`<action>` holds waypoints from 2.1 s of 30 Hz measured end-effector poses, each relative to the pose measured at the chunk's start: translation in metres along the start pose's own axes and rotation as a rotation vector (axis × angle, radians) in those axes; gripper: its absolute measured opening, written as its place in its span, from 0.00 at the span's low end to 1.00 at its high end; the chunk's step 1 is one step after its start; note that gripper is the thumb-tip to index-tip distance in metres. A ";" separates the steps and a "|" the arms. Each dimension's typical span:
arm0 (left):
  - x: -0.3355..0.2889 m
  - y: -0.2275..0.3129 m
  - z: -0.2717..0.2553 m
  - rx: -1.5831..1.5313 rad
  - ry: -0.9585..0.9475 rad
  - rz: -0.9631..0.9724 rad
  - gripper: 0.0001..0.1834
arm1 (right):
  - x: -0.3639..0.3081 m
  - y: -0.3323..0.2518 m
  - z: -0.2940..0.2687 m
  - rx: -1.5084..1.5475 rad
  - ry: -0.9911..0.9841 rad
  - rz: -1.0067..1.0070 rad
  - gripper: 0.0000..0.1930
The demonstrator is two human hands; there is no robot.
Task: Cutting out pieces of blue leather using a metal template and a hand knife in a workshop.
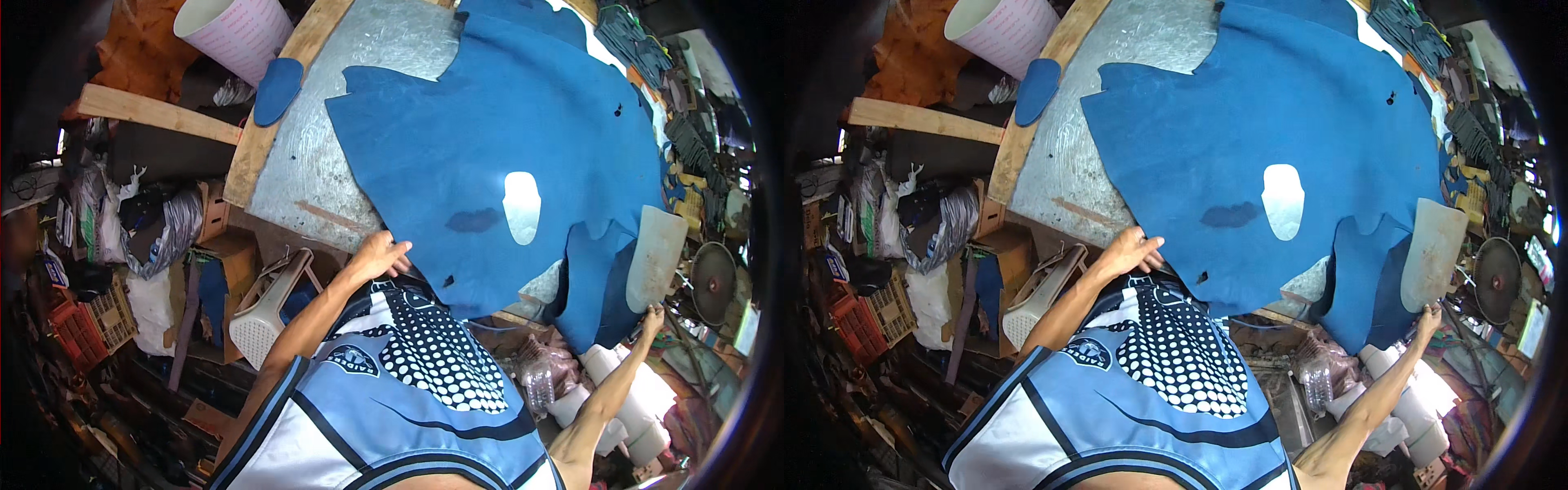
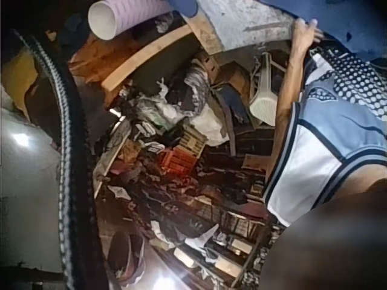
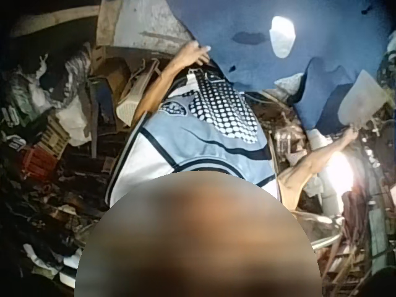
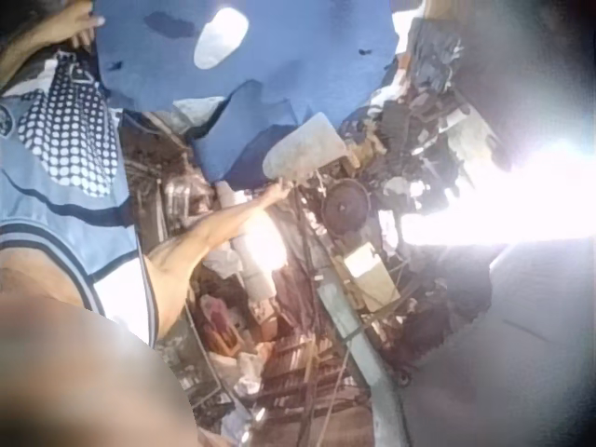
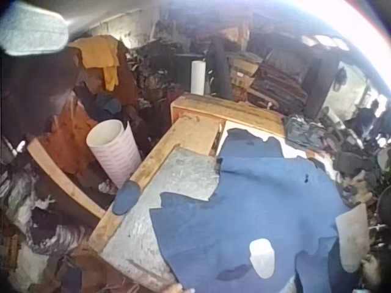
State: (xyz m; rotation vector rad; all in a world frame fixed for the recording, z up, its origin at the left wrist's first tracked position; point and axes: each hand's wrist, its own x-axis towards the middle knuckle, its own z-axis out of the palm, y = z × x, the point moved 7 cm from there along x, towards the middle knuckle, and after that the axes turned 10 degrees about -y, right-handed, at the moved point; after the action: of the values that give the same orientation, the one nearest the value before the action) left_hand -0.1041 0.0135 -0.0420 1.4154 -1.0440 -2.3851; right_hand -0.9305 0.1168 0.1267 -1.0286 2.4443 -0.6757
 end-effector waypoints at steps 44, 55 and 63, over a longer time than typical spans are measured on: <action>-0.036 0.026 0.021 1.284 0.136 0.579 0.35 | -0.220 -0.396 0.350 1.378 -0.568 -0.092 0.14; -0.064 0.031 -0.004 1.142 0.200 0.667 0.26 | -0.257 -0.399 0.471 0.341 -0.781 -0.011 0.26; -0.041 0.119 -0.129 1.102 0.741 0.584 0.33 | -0.271 -0.397 0.466 0.305 -0.849 0.001 0.32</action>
State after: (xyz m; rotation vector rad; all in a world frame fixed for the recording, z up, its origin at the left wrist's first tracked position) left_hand 0.0017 -0.1167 0.0254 1.6534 -2.1814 -0.6794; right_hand -0.2911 -0.0536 0.0269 -0.9313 1.5555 -0.4539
